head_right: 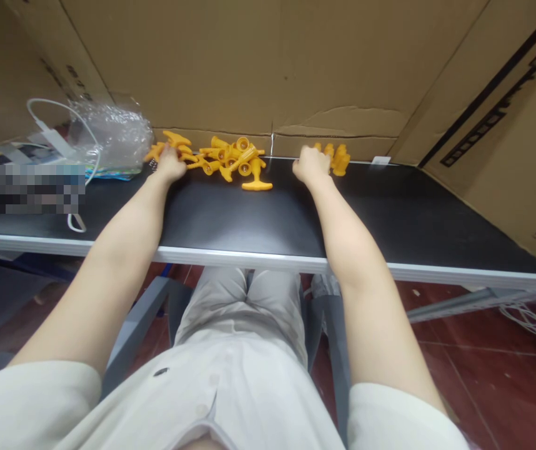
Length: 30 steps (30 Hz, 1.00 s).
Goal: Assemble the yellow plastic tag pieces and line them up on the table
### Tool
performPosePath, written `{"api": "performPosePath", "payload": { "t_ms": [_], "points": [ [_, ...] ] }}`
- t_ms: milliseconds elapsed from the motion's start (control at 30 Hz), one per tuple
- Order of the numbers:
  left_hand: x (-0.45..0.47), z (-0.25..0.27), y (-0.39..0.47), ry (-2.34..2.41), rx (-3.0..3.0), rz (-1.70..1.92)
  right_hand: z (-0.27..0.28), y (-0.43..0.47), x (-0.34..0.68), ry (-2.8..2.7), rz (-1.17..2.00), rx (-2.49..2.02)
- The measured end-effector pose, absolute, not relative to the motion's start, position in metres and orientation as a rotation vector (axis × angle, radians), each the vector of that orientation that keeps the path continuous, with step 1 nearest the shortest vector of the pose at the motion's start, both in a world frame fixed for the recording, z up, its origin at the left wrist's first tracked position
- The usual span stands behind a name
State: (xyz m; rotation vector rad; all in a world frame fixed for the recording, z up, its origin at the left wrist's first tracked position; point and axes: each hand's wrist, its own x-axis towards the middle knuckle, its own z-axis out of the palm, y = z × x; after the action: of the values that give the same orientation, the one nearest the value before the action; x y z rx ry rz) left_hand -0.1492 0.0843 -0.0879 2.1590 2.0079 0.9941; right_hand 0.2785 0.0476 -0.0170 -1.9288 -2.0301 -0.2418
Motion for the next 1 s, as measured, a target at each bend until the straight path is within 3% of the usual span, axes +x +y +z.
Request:
{"api": "performPosePath", "payload": {
  "t_ms": [133, 567, 1000],
  "points": [
    [-0.134, -0.079, 0.075, 2.215, 1.773, 1.025, -0.024, 0.058, 0.283, -2.082, -0.266, -1.862],
    [-0.118, -0.074, 0.067, 2.227, 1.967, 0.824, -0.026, 0.021, 0.234, -2.708, -0.157, -1.256],
    [-0.106, -0.069, 0.061, 2.13, 1.993, 0.853, -0.016, 0.019, 0.234, -2.782, 0.076, -1.368]
  ]
}}
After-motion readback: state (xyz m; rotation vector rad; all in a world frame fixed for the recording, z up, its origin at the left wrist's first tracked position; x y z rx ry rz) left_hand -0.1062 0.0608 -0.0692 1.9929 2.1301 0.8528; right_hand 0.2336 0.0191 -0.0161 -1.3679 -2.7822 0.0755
